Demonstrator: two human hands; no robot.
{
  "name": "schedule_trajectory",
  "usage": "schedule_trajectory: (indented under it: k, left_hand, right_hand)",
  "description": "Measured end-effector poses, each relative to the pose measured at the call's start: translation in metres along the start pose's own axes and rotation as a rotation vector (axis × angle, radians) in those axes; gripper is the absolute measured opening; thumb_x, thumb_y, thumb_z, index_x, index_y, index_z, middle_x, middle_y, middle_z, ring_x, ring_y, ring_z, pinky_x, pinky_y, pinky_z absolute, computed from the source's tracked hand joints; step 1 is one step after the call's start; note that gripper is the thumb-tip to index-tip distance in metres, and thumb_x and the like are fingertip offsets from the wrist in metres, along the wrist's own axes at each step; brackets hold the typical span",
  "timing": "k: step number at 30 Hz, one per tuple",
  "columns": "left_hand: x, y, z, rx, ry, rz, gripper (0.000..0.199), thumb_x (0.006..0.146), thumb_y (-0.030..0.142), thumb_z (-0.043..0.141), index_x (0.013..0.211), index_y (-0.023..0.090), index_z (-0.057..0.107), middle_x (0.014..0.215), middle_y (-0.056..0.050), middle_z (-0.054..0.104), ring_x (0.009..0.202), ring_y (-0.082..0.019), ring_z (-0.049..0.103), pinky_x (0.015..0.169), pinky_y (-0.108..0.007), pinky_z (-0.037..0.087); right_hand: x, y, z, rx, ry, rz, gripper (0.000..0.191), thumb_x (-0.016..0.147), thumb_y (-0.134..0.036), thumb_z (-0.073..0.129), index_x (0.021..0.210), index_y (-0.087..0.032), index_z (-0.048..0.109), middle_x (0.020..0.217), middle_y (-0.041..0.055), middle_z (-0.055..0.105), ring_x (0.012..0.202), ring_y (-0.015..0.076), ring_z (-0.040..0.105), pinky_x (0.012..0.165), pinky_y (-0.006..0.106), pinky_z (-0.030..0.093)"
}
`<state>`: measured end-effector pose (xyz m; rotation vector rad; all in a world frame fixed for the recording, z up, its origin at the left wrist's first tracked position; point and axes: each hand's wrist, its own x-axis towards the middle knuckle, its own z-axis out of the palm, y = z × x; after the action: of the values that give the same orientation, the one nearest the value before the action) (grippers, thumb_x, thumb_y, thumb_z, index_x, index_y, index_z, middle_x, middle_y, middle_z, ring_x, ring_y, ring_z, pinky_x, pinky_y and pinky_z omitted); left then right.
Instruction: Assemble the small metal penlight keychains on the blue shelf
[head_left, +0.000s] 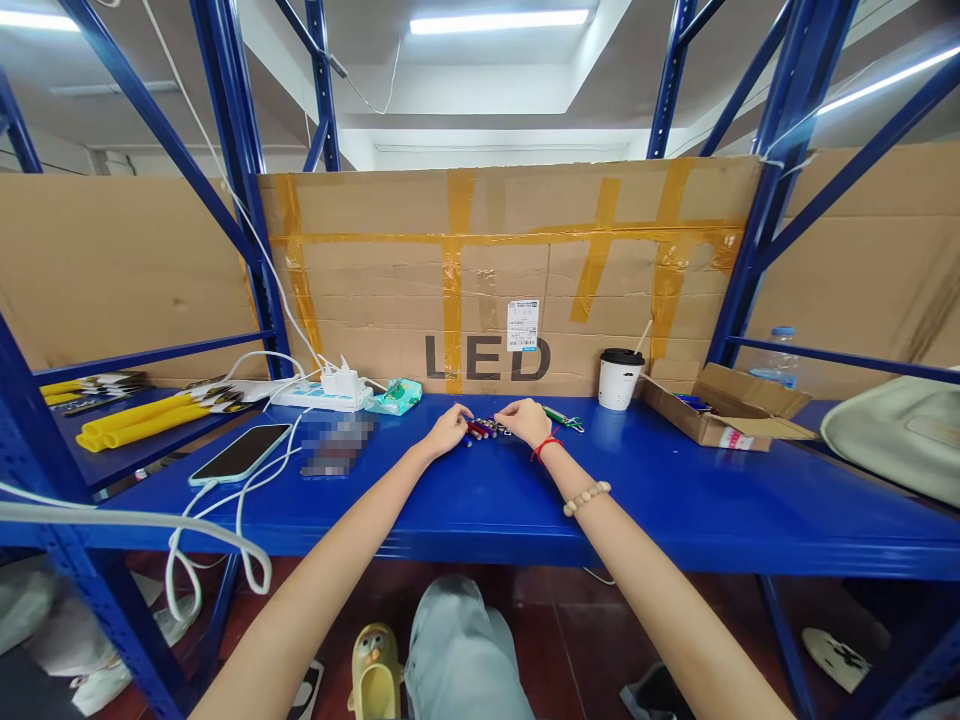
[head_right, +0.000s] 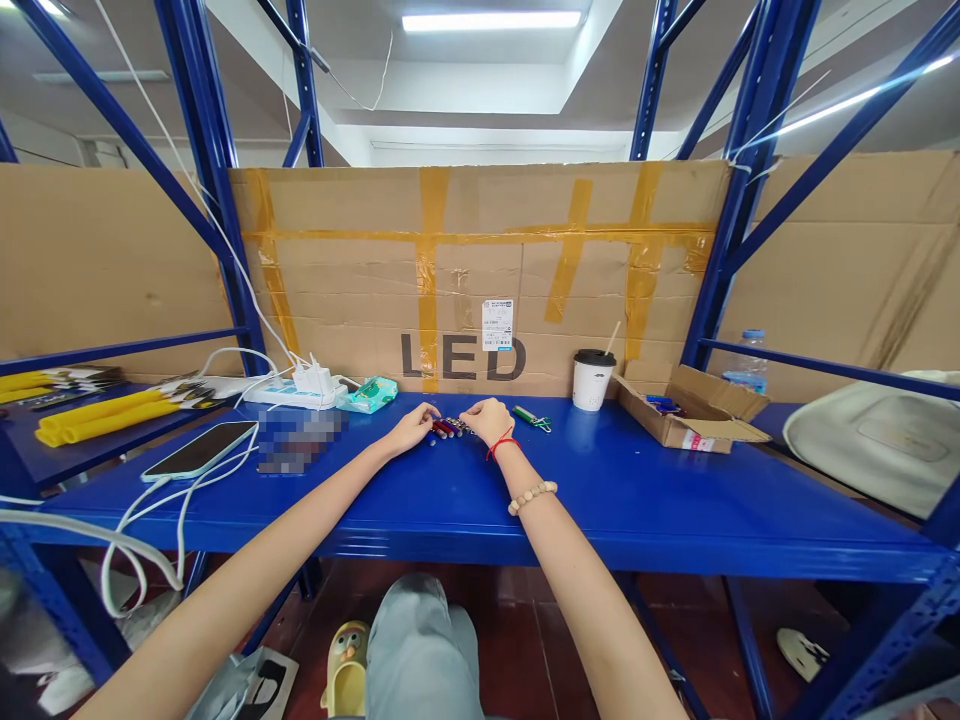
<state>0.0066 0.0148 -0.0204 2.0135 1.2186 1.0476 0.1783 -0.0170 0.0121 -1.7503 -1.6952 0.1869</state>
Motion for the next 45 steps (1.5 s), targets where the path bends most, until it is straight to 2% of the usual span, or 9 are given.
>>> schedule_trajectory:
  k: [6,14,18,24,30,33,36,40,45]
  left_hand:
    - [-0.002,0.0,-0.001,0.391,0.022,0.123,0.032,0.077,0.001,0.036,0.1,0.015,0.052,0.084,-0.004,0.056,0.088,-0.017,0.052,0.084,-0.032,0.042]
    - [-0.009,0.008,-0.002,0.624,0.06,0.036,0.022,0.086,0.021,0.037,0.101,0.019,0.052,0.101,-0.007,0.054,0.102,-0.023,0.046,0.088,-0.037,0.037]
    - [-0.011,0.012,-0.005,0.676,0.1,0.008,0.021,0.088,0.026,0.036,0.098,0.018,0.052,0.104,-0.007,0.053,0.105,-0.024,0.046,0.09,-0.039,0.036]
    - [-0.015,0.018,-0.007,0.633,0.033,-0.056,0.02,0.088,0.024,0.034,0.099,0.022,0.051,0.104,-0.004,0.052,0.09,-0.018,0.056,0.077,-0.031,0.043]
    - [-0.019,0.025,-0.008,0.668,0.029,0.028,0.023,0.091,0.039,0.037,0.093,0.022,0.051,0.099,-0.002,0.054,0.087,-0.016,0.057,0.069,-0.026,0.041]
    - [-0.019,0.029,-0.011,0.758,0.063,0.114,0.036,0.082,0.055,0.046,0.086,0.02,0.051,0.093,-0.002,0.057,0.087,-0.018,0.057,0.066,-0.025,0.039]
    - [-0.019,0.033,-0.015,0.864,0.116,0.037,0.047,0.076,0.065,0.047,0.078,0.018,0.054,0.083,-0.005,0.061,0.082,-0.021,0.059,0.061,-0.025,0.037]
    - [-0.018,0.035,-0.018,0.927,0.083,-0.112,0.056,0.075,0.07,0.042,0.064,0.017,0.058,0.075,-0.009,0.064,0.079,-0.024,0.061,0.06,-0.025,0.036]
    - [-0.017,0.036,-0.016,0.928,0.09,-0.101,0.055,0.074,0.068,0.045,0.061,0.017,0.06,0.076,-0.011,0.065,0.078,-0.026,0.061,0.059,-0.025,0.036]
  right_hand:
    - [0.002,0.001,0.003,-0.036,-0.055,-0.032,0.015,0.062,-0.034,0.067,0.074,-0.026,0.073,0.084,-0.0012,0.07,0.085,0.0181,0.064,0.064,0.022,0.045]
    - [0.002,0.003,0.002,0.062,-0.123,-0.031,0.016,0.064,-0.018,0.068,0.079,-0.022,0.071,0.078,-0.0026,0.069,0.081,0.012,0.063,0.064,0.017,0.044]
    - [0.002,0.005,0.001,0.004,-0.068,-0.04,0.019,0.073,-0.032,0.065,0.088,-0.02,0.07,0.088,0.0012,0.068,0.088,0.0154,0.061,0.071,0.022,0.044]
    - [0.008,0.022,0.005,-0.283,0.15,0.157,0.032,0.082,-0.028,0.055,0.113,-0.02,0.06,0.12,0.0117,0.051,0.114,0.0275,0.043,0.092,0.041,0.032]
    - [0.013,0.034,0.005,-0.382,0.118,0.28,0.033,0.083,-0.02,0.049,0.114,-0.012,0.059,0.121,0.0162,0.045,0.116,0.0283,0.038,0.092,0.041,0.027]
    - [0.014,0.035,0.005,-0.398,0.101,0.272,0.033,0.083,-0.015,0.047,0.114,-0.013,0.059,0.122,0.0157,0.045,0.116,0.0276,0.038,0.091,0.04,0.027]
    - [0.015,0.036,0.006,-0.408,0.107,0.269,0.033,0.082,-0.014,0.046,0.113,-0.012,0.059,0.121,0.0159,0.046,0.115,0.0273,0.038,0.09,0.04,0.027]
    - [0.016,0.037,0.007,-0.416,0.114,0.268,0.032,0.082,-0.014,0.045,0.111,-0.011,0.061,0.12,0.017,0.046,0.114,0.0277,0.039,0.089,0.04,0.028]
    - [0.015,0.036,0.007,-0.411,0.121,0.267,0.032,0.082,-0.017,0.048,0.111,-0.01,0.06,0.121,0.0186,0.046,0.114,0.0292,0.039,0.089,0.04,0.029]
